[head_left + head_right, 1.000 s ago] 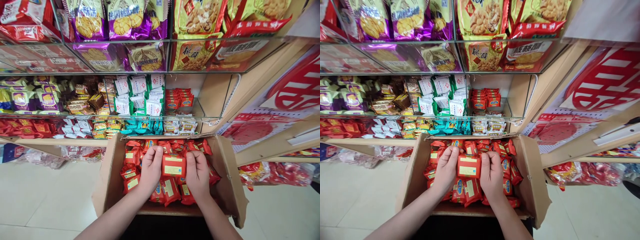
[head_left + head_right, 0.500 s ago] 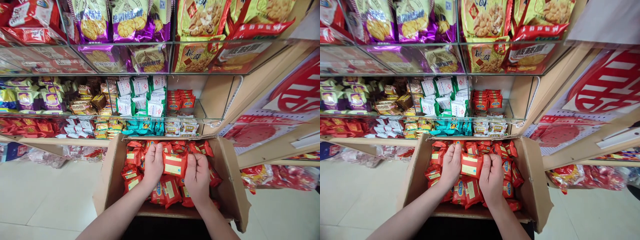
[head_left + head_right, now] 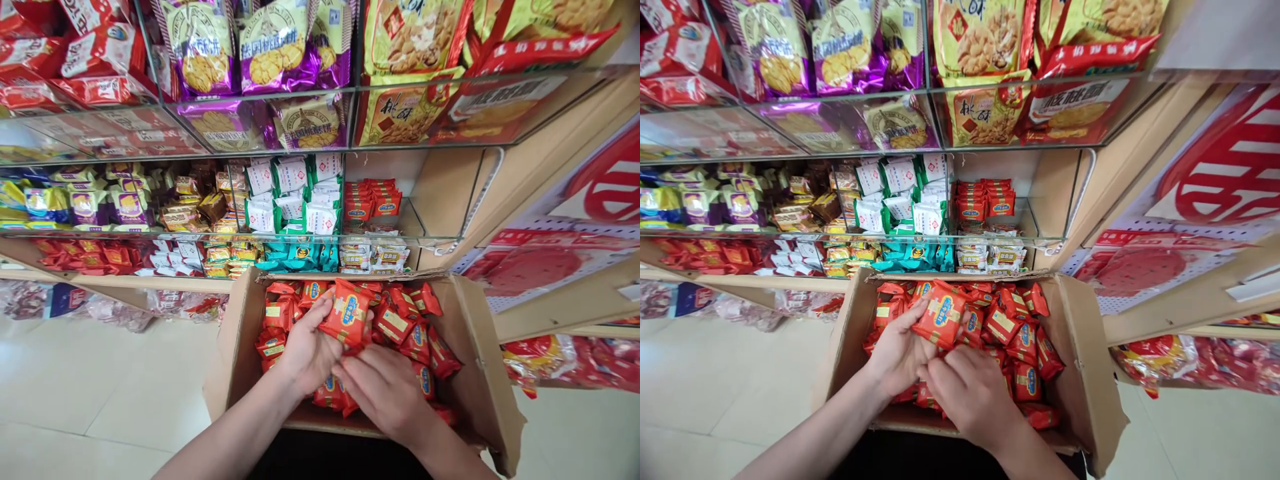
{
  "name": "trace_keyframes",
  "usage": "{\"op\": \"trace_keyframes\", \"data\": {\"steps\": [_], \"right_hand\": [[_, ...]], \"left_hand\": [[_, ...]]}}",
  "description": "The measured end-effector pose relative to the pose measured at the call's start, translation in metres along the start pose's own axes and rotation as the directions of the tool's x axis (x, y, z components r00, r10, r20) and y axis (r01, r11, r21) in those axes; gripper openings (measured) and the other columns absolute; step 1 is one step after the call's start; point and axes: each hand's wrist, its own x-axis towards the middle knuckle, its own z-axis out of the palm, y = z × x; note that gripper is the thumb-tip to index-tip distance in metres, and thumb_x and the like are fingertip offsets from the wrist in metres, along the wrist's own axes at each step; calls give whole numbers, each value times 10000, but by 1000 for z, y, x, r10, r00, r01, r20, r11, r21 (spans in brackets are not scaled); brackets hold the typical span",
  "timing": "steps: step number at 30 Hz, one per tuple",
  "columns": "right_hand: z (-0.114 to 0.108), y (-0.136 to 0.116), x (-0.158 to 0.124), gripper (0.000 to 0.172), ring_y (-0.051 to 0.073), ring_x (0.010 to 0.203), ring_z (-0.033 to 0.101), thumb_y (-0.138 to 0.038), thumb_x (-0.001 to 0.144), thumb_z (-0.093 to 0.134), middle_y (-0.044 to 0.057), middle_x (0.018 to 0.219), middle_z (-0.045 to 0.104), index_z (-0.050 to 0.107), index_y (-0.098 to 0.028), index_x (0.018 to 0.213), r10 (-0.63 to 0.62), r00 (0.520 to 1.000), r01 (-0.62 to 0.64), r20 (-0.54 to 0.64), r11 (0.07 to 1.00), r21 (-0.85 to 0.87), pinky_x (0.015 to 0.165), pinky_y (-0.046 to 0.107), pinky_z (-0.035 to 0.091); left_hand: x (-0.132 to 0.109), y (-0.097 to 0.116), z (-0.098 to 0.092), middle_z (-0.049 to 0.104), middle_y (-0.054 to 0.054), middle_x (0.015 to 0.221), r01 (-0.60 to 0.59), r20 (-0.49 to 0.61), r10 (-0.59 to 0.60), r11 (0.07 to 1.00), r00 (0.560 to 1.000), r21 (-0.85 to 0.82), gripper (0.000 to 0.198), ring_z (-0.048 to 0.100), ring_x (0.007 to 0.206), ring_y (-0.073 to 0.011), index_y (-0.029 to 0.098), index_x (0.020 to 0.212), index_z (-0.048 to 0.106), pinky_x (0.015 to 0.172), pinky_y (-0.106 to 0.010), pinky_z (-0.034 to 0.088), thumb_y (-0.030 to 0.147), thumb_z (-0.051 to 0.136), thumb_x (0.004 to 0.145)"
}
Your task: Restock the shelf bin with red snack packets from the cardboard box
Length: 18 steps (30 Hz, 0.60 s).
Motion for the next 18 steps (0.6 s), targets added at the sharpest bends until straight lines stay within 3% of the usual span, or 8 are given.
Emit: {"op": "trace_keyframes", "data": {"steps": [2,4,6,7,10,13,16,18], "right_hand": [[-4,3,-6,45,123,573,515,-147,802,550,4,636,553,555,-190,791,200,968,-179,-153,974,141,540,257,417],[-7,11,-7,91,134,644,557,-187,802,555,26,739,592,559,-193,893,479,846,-410,-236,865,288,583,263,458],[-7,19,-4,192,148,714,586,-277,802,560,40,818,609,548,-194,975,691,704,-568,-160,685,457,619,272,489],[-5,22,-2,241,151,723,593,-319,792,571,42,835,614,539,-193,995,747,661,-603,-71,585,543,616,272,500],[3,24,3,337,155,674,601,-378,756,605,34,817,622,511,-194,1022,735,641,-610,221,312,728,534,262,508],[10,15,5,354,170,730,612,-389,780,574,39,878,635,491,-210,1074,631,653,-619,418,126,776,545,269,513],[6,8,12,276,165,771,605,-383,787,572,42,924,635,540,-205,995,579,657,-632,483,75,771,616,273,513],[-5,14,22,256,147,690,600,-388,763,600,25,835,636,556,-198,929,611,640,-647,465,102,756,592,260,506]], "left_hand": [[0,4,-3,657,-39,940,-5,74,5,1000,997,5,223,658,832,-209,205,1042,516,748,-363,509,241,491,823],[-1,5,-3,660,-49,948,3,126,-7,999,992,32,222,652,870,-219,191,1026,531,785,-378,501,301,486,838],[-1,3,-2,663,-60,938,-8,145,0,998,989,59,260,639,904,-216,176,1019,541,823,-369,487,359,483,844],[-1,0,-1,661,-58,939,-36,140,26,997,990,71,258,631,920,-208,175,1010,544,844,-356,478,360,504,835],[0,-14,-4,637,-18,986,-204,65,196,967,979,155,290,601,966,-172,227,1057,515,894,-325,449,299,592,787],[-2,-28,-13,551,-21,1164,-411,60,429,805,901,427,457,502,1116,-182,281,1212,419,984,-340,371,326,589,790],[-5,-32,-20,422,-57,1322,-519,176,534,605,827,604,531,388,1226,-205,281,1315,293,1042,-363,287,364,511,838],[-6,-29,-23,406,-76,1335,-555,233,534,590,813,586,543,401,1218,-211,296,1339,214,1015,-379,324,371,462,863]]}}
